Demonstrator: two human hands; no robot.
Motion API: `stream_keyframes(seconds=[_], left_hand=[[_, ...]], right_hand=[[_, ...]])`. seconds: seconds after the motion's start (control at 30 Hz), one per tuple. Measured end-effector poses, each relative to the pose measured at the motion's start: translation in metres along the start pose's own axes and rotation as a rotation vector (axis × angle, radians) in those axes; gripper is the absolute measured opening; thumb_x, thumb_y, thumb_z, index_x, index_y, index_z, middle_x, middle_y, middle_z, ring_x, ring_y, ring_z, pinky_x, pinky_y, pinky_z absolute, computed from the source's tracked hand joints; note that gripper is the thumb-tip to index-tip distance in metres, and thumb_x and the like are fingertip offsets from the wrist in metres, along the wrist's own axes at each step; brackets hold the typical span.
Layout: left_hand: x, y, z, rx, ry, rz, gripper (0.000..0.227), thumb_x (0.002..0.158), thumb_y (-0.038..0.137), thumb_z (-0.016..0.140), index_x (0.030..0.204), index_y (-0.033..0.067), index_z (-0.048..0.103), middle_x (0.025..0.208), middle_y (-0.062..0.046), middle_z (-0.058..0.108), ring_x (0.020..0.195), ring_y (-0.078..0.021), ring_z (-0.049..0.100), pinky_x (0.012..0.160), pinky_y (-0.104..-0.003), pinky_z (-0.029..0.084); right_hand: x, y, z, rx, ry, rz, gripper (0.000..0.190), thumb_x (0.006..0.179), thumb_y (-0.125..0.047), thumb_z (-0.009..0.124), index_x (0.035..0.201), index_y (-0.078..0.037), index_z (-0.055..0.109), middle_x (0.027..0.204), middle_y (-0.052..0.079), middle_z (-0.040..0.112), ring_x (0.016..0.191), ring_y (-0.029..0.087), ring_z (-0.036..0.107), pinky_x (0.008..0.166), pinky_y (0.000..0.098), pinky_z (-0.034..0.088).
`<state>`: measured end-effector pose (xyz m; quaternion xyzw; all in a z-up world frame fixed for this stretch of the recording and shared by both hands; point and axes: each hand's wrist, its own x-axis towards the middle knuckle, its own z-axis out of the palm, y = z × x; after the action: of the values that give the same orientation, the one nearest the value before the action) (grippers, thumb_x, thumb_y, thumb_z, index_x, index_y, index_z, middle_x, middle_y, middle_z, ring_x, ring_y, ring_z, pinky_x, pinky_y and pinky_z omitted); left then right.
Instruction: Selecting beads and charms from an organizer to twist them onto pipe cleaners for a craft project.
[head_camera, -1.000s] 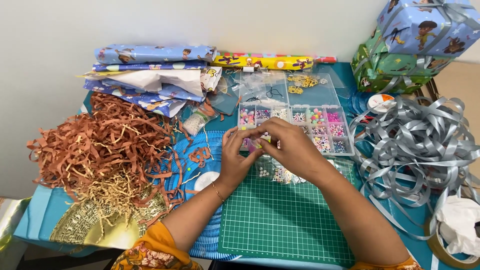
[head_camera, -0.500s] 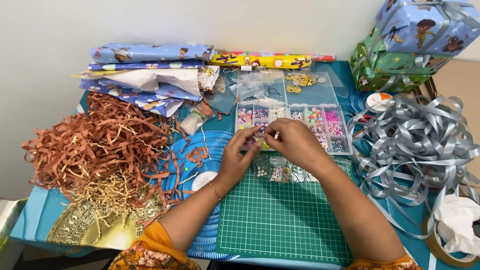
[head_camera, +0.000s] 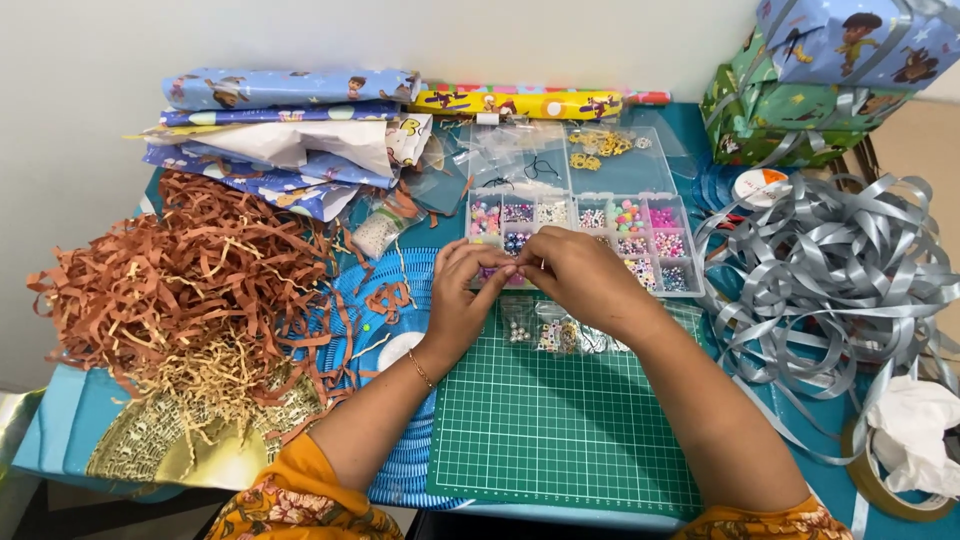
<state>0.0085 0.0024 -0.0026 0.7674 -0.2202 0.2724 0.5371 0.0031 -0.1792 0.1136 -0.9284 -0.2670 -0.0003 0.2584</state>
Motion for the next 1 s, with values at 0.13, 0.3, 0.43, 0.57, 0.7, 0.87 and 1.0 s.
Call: stream_keyframes(seconds=[0.13, 0.3, 0.43, 0.57, 0.7, 0.87, 1.0], left_hand=[[0.001, 0.002, -0.003, 0.013, -0.019, 0.031, 0.004, 0.096, 0.018, 0.075, 0.094, 0.0152, 0.073, 0.096, 0.001, 0.079, 0.106, -0.0213, 0.071, 0.114, -0.049, 0.031], [0.008, 0.011, -0.011, -0.149, -0.027, -0.126, 0.048, 0.109, 0.053, 0.034, 0.126, 0.0165, 0.06, 0.138, -0.011, 0.064, 0.136, -0.0372, 0.051, 0.12, -0.068, 0.01], [0.008, 0.008, -0.013, -0.181, 0.13, -0.133, 0.037, 0.114, 0.036, 0.031, 0.131, 0.0116, 0.053, 0.139, -0.015, 0.055, 0.139, -0.04, 0.045, 0.121, -0.065, 0.015], [0.008, 0.003, -0.013, -0.101, 0.119, -0.147, 0.036, 0.113, 0.038, 0.033, 0.129, 0.0136, 0.054, 0.139, -0.011, 0.053, 0.14, -0.0364, 0.043, 0.123, -0.063, 0.002], [0.008, 0.01, -0.011, -0.087, 0.141, -0.125, 0.036, 0.113, 0.037, 0.032, 0.128, 0.0135, 0.054, 0.139, -0.011, 0.05, 0.141, -0.0372, 0.041, 0.123, -0.065, 0.0], [0.007, 0.005, -0.014, -0.092, 0.155, -0.121, 0.036, 0.112, 0.037, 0.032, 0.127, 0.013, 0.055, 0.137, -0.012, 0.051, 0.14, -0.0386, 0.042, 0.123, -0.065, 0.0], [0.007, 0.0, -0.013, -0.114, 0.18, -0.155, 0.034, 0.111, 0.034, 0.032, 0.124, 0.0117, 0.055, 0.133, -0.012, 0.052, 0.138, -0.0379, 0.044, 0.123, -0.065, 0.0]], right_hand=[[0.0, 0.002, -0.001, 0.0, -0.053, 0.036, 0.006, 0.092, -0.008, 0.068, 0.094, -0.005, 0.072, 0.083, 0.009, 0.069, 0.077, 0.028, 0.073, 0.067, 0.0386, 0.058], [-0.011, -0.013, -0.014, 0.134, -0.276, 0.134, 0.014, 0.092, -0.009, 0.067, 0.099, -0.001, 0.076, 0.089, 0.017, 0.078, 0.088, 0.037, 0.077, 0.081, 0.0488, 0.059], [-0.005, -0.013, 0.006, 0.193, -0.362, 0.102, 0.019, 0.093, -0.012, 0.065, 0.103, -0.001, 0.076, 0.093, 0.021, 0.079, 0.092, 0.041, 0.076, 0.086, 0.0527, 0.058], [0.002, -0.011, 0.015, -0.009, -0.317, 0.079, 0.02, 0.095, -0.015, 0.064, 0.107, -0.007, 0.078, 0.096, 0.013, 0.08, 0.089, 0.032, 0.078, 0.081, 0.0429, 0.06], [-0.004, -0.018, 0.028, -0.03, -0.235, 0.076, 0.02, 0.094, -0.02, 0.067, 0.11, -0.013, 0.076, 0.101, 0.008, 0.076, 0.086, 0.024, 0.075, 0.077, 0.0351, 0.063], [-0.013, -0.008, 0.091, -0.277, -0.18, -0.127, 0.023, 0.088, -0.023, 0.072, 0.108, -0.011, 0.074, 0.102, 0.011, 0.071, 0.081, 0.033, 0.075, 0.066, 0.0467, 0.061], [-0.013, -0.027, 0.046, -0.165, -0.26, -0.063, 0.021, 0.093, -0.021, 0.069, 0.109, -0.011, 0.076, 0.098, 0.012, 0.074, 0.088, 0.034, 0.076, 0.074, 0.0467, 0.062]])
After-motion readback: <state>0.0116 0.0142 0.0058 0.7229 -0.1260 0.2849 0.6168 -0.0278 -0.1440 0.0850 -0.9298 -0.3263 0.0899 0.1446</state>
